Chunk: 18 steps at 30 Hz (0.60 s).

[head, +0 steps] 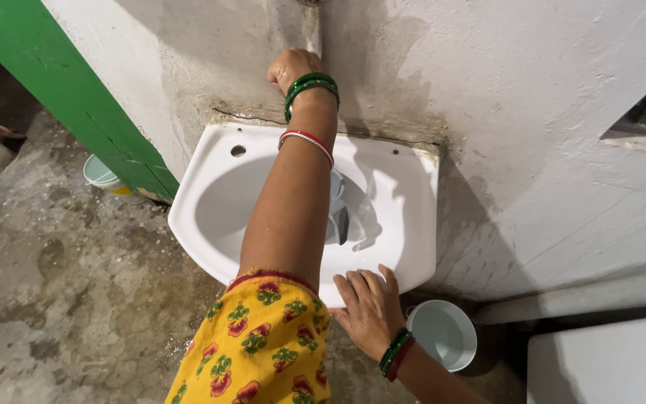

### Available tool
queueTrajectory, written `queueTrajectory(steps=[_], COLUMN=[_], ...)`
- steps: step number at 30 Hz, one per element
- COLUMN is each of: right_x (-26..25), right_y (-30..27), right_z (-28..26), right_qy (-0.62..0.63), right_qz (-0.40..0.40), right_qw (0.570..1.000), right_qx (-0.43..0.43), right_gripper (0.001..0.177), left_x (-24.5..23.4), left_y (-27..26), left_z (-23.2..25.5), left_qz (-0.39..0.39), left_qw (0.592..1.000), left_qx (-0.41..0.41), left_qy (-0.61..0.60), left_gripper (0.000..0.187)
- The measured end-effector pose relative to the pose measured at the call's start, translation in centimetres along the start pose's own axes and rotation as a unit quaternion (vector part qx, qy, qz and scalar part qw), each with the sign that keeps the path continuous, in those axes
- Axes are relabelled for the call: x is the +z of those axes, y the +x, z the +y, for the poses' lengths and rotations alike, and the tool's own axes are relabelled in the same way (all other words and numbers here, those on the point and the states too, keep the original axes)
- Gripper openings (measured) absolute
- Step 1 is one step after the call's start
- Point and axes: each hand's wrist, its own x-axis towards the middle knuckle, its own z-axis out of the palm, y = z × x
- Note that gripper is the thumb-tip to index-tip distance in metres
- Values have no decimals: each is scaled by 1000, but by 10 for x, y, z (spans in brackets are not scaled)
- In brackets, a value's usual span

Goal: The person cleans a sink and faucet using a cloth and soapy water, then rinses them by pouring water from a mug and filling the mug from the faucet.

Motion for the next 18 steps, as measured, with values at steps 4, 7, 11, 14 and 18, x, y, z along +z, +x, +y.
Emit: queueTrajectory(steps=[4,7,11,14,18], right_x=[1,2,-1,-5,-4], right_y=[-1,-2,-2,-1,1], right_z=[1,1,0,0,0], right_qy=[-8,-9,9,12,9], right_qz=[10,30,49,54,66], right_qw=[1000,999,999,998,997], right_qx=[-4,-11,-12,-19,-28], right_gripper=[62,60,61,61,61], left_x=[6,4,-1,-4,-3], left_y=[14,12,-4,-13,-23], left_z=[3,1,-3,-7,-12], left_qz=[10,-3,25,78,119], left_qw=[999,998,999,995,992], left_qx=[-14,-3,17,23,39], left_qy=[-41,-60,-37,-62,-24], left_gripper=[10,10,9,10,12])
